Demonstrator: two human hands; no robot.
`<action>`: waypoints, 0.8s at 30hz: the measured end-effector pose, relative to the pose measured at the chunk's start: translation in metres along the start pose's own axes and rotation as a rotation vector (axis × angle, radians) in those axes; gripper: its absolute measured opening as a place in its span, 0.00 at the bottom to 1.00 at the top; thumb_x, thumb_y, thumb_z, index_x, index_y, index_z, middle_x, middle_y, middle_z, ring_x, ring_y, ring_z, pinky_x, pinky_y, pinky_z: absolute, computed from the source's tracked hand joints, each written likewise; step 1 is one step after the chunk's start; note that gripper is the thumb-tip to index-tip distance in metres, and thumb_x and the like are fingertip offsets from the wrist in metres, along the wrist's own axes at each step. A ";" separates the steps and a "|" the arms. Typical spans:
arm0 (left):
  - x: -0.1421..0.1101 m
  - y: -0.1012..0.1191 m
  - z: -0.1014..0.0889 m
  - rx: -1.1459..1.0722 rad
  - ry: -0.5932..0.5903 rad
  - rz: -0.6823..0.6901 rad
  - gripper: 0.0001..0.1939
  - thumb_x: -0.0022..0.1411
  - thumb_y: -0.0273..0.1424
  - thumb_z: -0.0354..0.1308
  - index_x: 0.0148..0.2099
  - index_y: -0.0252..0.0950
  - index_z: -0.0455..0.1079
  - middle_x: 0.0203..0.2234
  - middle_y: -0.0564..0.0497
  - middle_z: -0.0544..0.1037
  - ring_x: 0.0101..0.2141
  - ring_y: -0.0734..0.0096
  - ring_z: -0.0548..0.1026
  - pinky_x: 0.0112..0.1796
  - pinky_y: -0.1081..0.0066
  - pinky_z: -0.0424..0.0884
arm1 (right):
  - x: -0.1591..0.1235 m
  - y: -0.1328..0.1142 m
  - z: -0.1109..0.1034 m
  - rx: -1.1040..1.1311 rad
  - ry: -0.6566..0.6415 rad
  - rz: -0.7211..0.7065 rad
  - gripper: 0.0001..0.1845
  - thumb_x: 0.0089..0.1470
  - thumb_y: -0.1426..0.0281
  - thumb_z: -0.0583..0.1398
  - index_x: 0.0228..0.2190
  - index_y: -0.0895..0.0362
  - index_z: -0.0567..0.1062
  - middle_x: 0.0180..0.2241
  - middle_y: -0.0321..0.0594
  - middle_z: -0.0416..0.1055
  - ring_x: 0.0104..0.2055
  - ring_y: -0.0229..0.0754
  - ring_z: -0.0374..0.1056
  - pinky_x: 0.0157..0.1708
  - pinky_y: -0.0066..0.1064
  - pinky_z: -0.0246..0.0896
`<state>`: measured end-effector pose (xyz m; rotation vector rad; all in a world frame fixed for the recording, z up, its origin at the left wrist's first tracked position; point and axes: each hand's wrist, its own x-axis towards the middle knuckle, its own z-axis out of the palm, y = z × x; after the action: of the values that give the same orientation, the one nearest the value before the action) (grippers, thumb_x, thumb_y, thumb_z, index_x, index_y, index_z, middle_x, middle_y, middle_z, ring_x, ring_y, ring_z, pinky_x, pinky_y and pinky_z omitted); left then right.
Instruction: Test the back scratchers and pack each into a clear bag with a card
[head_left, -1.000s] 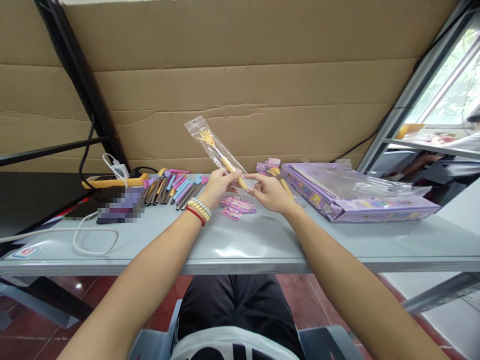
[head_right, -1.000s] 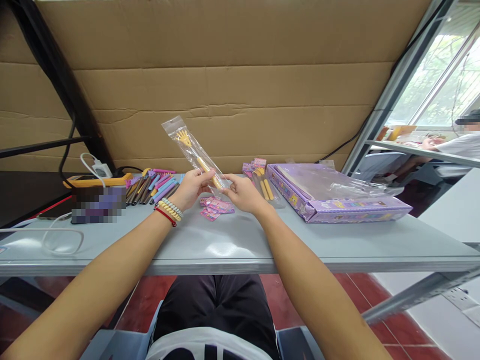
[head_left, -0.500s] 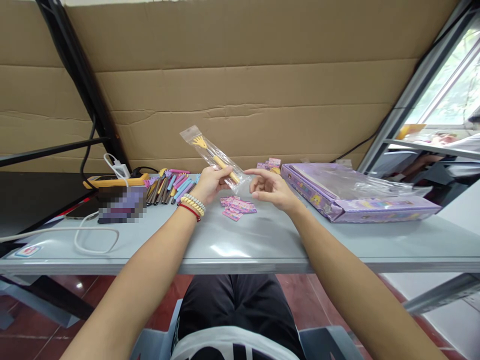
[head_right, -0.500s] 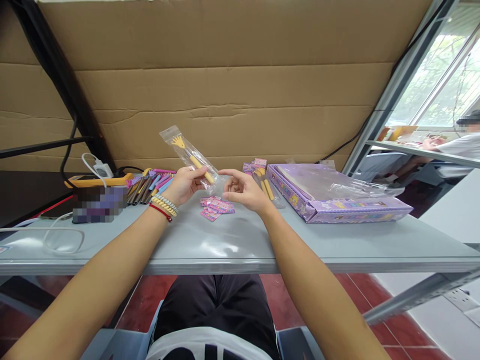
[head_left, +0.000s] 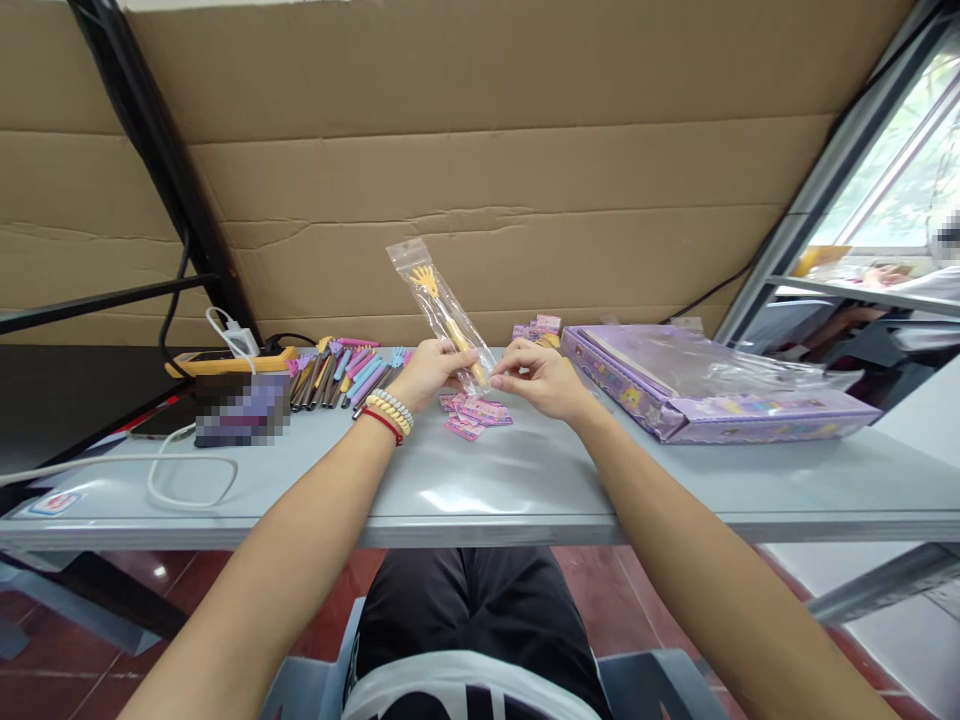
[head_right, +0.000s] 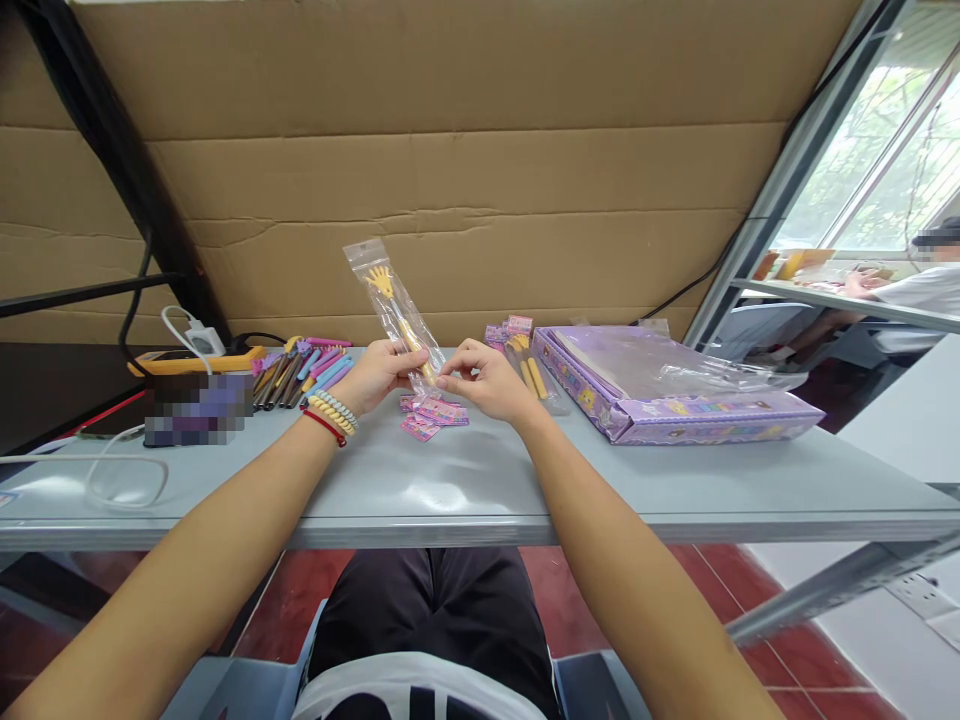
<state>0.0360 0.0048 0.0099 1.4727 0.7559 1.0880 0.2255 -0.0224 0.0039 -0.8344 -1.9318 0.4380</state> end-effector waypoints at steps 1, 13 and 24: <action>0.000 0.000 0.000 0.004 -0.013 0.000 0.18 0.46 0.38 0.69 0.32 0.29 0.71 0.25 0.48 0.76 0.27 0.70 0.75 0.28 0.69 0.71 | 0.000 0.000 0.000 0.003 0.012 0.005 0.17 0.45 0.54 0.65 0.23 0.55 0.77 0.28 0.38 0.64 0.28 0.36 0.58 0.28 0.30 0.55; -0.003 0.002 0.004 -0.012 -0.096 0.027 0.23 0.41 0.34 0.72 0.38 0.32 0.68 0.25 0.51 0.75 0.27 0.70 0.75 0.27 0.71 0.70 | 0.000 -0.004 0.003 0.097 0.012 0.207 0.17 0.44 0.57 0.64 0.24 0.59 0.72 0.22 0.37 0.69 0.23 0.35 0.62 0.24 0.29 0.57; -0.004 -0.003 0.003 0.011 -0.188 0.050 0.24 0.42 0.27 0.70 0.43 0.32 0.67 0.27 0.51 0.76 0.26 0.71 0.74 0.25 0.71 0.70 | 0.001 -0.001 0.002 0.198 -0.025 0.336 0.22 0.42 0.60 0.65 0.37 0.58 0.67 0.17 0.29 0.65 0.18 0.33 0.59 0.18 0.26 0.51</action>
<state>0.0382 0.0007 0.0067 1.5855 0.5966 0.9681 0.2232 -0.0222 0.0038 -1.0280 -1.7391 0.8292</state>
